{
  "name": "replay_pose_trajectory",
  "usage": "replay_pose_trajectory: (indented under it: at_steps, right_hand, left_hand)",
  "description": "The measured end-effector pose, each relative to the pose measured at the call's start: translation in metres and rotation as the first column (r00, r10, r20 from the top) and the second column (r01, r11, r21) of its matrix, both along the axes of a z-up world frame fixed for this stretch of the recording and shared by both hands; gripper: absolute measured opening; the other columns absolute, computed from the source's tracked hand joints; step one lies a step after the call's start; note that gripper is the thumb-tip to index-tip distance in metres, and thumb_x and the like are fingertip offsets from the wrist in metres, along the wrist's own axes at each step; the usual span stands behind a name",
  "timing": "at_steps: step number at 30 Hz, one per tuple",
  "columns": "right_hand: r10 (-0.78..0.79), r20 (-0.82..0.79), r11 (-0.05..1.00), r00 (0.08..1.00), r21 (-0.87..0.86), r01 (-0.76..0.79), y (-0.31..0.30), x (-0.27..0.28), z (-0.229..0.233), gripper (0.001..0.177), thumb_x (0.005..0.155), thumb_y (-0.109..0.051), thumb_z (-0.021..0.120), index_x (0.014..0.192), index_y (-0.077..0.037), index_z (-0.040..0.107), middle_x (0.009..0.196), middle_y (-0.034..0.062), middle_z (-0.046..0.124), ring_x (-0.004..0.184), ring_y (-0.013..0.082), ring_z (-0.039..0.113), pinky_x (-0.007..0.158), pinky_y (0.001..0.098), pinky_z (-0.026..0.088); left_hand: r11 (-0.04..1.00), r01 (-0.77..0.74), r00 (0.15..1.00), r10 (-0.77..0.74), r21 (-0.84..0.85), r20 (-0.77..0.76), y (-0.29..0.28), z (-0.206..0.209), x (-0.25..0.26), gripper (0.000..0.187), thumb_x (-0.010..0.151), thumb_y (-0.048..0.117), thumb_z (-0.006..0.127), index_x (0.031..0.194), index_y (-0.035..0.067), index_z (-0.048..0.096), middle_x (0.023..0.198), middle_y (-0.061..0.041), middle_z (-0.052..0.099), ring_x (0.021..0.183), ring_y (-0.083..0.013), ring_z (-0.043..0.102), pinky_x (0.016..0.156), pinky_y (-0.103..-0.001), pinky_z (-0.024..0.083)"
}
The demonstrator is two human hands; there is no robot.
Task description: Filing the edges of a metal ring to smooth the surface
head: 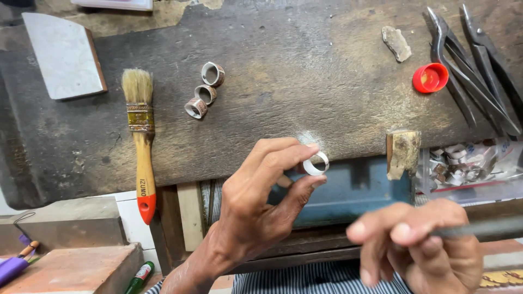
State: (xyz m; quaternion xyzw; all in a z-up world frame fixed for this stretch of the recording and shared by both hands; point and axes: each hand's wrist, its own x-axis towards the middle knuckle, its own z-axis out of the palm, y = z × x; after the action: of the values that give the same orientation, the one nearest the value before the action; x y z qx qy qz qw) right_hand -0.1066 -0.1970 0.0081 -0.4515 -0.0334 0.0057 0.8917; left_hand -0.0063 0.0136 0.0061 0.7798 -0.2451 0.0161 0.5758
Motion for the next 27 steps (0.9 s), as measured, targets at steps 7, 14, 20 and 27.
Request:
replay_pose_trajectory:
  at_steps: [7,14,20,27]
  right_hand:
    - [-0.298,-0.079,0.791,0.951,-0.578,0.200,0.024,0.021,-0.015,0.015,0.108,-0.024,0.044,0.107,-0.009,0.047,0.112,0.0299,0.072,0.044,0.0164,0.067,0.035,0.0174,0.038]
    - [-0.299,0.015,0.746,0.954,-0.620,0.244,0.026,0.021,-0.016,0.016,0.107,-0.023,0.045,0.106,-0.008,0.048,0.112,0.0301,0.072,0.047,0.0168,0.069,0.039,0.0195,0.046]
    - [-0.306,0.020,0.710,0.952,-0.661,0.242,0.028,0.019,-0.019,0.017,0.107,-0.023,0.046,0.108,-0.006,0.048,0.113,0.0297,0.072,0.048,0.0171,0.070,0.040,0.0186,0.047]
    - [-0.304,0.036,0.668,0.952,-0.704,0.240,0.029,0.018,-0.021,0.015,0.106,-0.018,0.045,0.110,-0.004,0.048,0.115,0.0297,0.072,0.050,0.0163,0.070,0.043,0.0178,0.049]
  left_hand:
    - [0.991,-0.017,0.948,-0.027,-0.136,-0.316,-0.001,0.003,-0.003,0.033,0.093,0.009,0.075,0.125,0.005,0.063,0.120,-0.014,0.067,0.100,-0.0181,0.072,0.078,-0.025,0.073]
    - [0.990,0.002,0.931,-0.052,-0.139,-0.361,-0.004,-0.001,-0.005,0.034,0.094,0.010,0.074,0.126,0.007,0.063,0.122,-0.010,0.069,0.104,-0.0189,0.076,0.082,-0.027,0.071]
    - [0.987,0.024,0.915,-0.087,-0.161,-0.395,-0.004,0.001,-0.004,0.034,0.096,0.007,0.072,0.128,0.009,0.062,0.126,-0.011,0.068,0.106,-0.0198,0.077,0.084,-0.026,0.070]
    - [0.950,-0.047,0.857,-0.119,-0.308,-0.501,-0.005,0.007,-0.003,0.033,0.095,-0.002,0.070,0.127,0.003,0.062,0.123,-0.012,0.066,0.109,-0.0207,0.073,0.103,-0.031,0.065]
